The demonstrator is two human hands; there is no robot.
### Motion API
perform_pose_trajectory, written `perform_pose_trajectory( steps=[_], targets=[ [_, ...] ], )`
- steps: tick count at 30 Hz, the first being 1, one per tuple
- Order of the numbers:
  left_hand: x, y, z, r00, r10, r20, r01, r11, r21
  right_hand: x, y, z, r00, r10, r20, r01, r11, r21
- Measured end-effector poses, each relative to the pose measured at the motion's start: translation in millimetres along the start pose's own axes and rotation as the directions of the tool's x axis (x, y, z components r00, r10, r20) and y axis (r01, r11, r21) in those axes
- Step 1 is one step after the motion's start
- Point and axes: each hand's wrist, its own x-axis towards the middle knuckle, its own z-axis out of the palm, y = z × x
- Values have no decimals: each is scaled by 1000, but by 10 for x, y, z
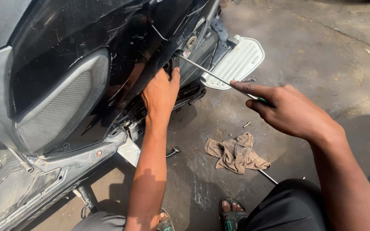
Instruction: The person uses a T-handle wrench to loosen and remove bolts from the side panel and footrest area of a black scooter. They remove several bolts and place them on the floor, then reinsert and tighten some bolts back into place.
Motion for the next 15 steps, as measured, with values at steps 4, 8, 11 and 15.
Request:
perform_pose_trajectory(
  steps=[4, 8, 11, 15],
  targets=[
    [6, 57, -52, 988, -106, 114, 106, 994, 7, 5, 6, -17, 999, 42, 27, -38, 991, -125],
    [1, 91, -88, 992, -108, 67, 113, 991, -74, 79, 100, 42, 999, -32, 28, 36, 983, -180],
    [-33, 94, -109, 976, -182, 123, 195, 976, -101, 140, 217, 117, 996, -85, 20, 88, 957, -276],
    [-72, 129, -131, 949, -252, 188, 286, 942, -177, 112, 309, 293, 993, -117, -12, 108, 947, -301]
  ],
)
